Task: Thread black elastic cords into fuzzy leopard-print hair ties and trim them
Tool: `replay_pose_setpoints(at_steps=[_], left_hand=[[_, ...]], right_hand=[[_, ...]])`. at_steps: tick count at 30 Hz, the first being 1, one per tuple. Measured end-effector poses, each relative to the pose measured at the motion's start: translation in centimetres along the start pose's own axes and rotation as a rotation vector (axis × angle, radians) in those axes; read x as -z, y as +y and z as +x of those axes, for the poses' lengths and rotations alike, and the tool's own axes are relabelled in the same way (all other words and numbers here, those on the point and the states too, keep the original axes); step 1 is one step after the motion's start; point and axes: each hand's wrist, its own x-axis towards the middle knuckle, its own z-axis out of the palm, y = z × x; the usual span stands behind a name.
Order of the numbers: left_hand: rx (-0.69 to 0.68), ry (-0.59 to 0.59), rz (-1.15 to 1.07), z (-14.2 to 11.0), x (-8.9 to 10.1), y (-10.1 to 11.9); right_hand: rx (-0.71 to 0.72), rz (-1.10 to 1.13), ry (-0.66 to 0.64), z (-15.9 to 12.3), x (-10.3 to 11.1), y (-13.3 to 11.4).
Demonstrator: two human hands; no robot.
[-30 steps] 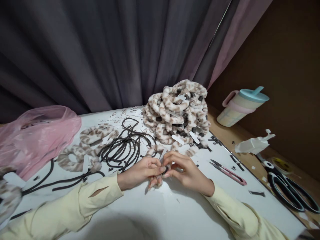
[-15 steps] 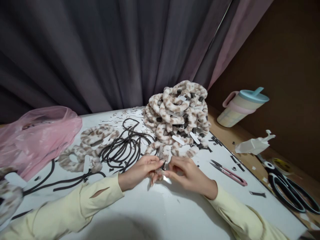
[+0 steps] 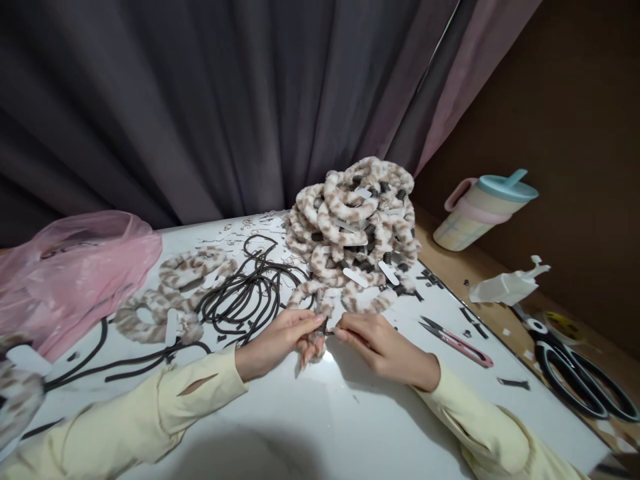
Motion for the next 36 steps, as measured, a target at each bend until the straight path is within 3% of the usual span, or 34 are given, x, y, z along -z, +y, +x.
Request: replay_pose_setpoints(at_steps=[15, 22, 25, 29, 31, 33, 36], left_hand=[[-0.05, -0.004, -0.001, 0.1, 0.3, -0.4], [-0.117, 0.028, -0.001, 0.3, 0.5, -0.9], [-0.11, 0.049, 0.014, 0.3, 0.4, -0.8], [-0.104, 0.065, 0.028, 0.2, 0.3, -0.6], [-0.109, 0.072, 0.028, 0.2, 0.2, -0.5], [-0.115, 0.083, 0.028, 0.2, 0.1, -0.5], [-0.113, 0.105, 0.028, 0.2, 0.0, -0.6]], right_hand=[[0.007, 0.017, 0.03, -0.1, -0.1, 0.1], [-0.116, -0.019, -0.146, 0.3, 0.9, 0.5], [-0.208, -0.181, -0.143, -1.6, 3.5, 1.0], [-0.454, -0.553, 0.063, -7.6, 6.7, 2.8], [-0.548, -0.752, 0.11, -10.3, 6.9, 3.7], [-0.668, -0.84, 0.05, -11.9, 6.0, 4.3], [-0.675, -0.909, -0.035, -12.4, 4.1, 4.7]])
